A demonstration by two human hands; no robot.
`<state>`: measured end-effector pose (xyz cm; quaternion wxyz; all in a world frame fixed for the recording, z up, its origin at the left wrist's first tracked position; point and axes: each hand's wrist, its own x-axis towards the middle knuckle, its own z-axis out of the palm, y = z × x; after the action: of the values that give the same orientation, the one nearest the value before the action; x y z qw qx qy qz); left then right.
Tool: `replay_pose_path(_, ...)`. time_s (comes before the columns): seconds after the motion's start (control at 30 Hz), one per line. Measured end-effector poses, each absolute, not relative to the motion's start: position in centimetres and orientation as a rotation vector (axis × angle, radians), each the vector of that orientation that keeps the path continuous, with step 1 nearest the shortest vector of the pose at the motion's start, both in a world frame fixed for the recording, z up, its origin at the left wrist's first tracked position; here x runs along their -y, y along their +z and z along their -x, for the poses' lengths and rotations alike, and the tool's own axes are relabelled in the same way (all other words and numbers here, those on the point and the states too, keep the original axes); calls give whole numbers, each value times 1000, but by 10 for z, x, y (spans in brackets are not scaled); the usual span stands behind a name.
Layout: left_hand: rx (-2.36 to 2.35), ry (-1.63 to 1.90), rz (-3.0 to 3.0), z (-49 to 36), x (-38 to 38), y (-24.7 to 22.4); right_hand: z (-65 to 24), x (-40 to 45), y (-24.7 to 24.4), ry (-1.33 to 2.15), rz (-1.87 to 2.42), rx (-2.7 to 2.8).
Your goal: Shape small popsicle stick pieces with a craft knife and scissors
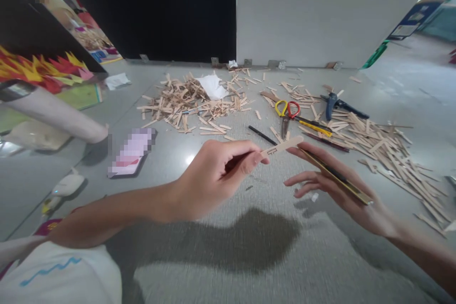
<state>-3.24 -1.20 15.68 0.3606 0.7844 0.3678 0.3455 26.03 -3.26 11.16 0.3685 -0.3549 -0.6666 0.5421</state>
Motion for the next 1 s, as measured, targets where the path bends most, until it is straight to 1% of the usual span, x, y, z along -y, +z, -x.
replay_pose_path(0.1,-964,921,-2086,33,13,158,-267,37,106,1498,910,1627)
replay_pose_path(0.23,-1006,871,-2065,34,15,161,-281,36,96,1568,946,1615)
replay_pose_path(0.37,-1019,801,-2022,34,14,161,-286,38,88,1421,1096,1635)
replay_pose_path(0.47,-1000,647,-2027,28,6,148,-284,42,85,1317,1146,1753)
replay_pose_path(0.57,-943,375,-2024,17,-9,119,-282,44,83,1254,1176,1845)
replay_pose_path(0.63,-897,203,-1996,10,-20,99,-281,43,81,1103,1220,1972)
replay_pose_path(0.77,-825,26,-1830,5,-37,75,-284,44,69,561,1129,2337)
replay_pose_path(0.9,-827,67,-1678,8,-38,71,-291,46,59,112,988,2538)
replay_pose_path(1.0,-825,111,-1740,8,-36,70,-292,44,59,-24,945,2585)
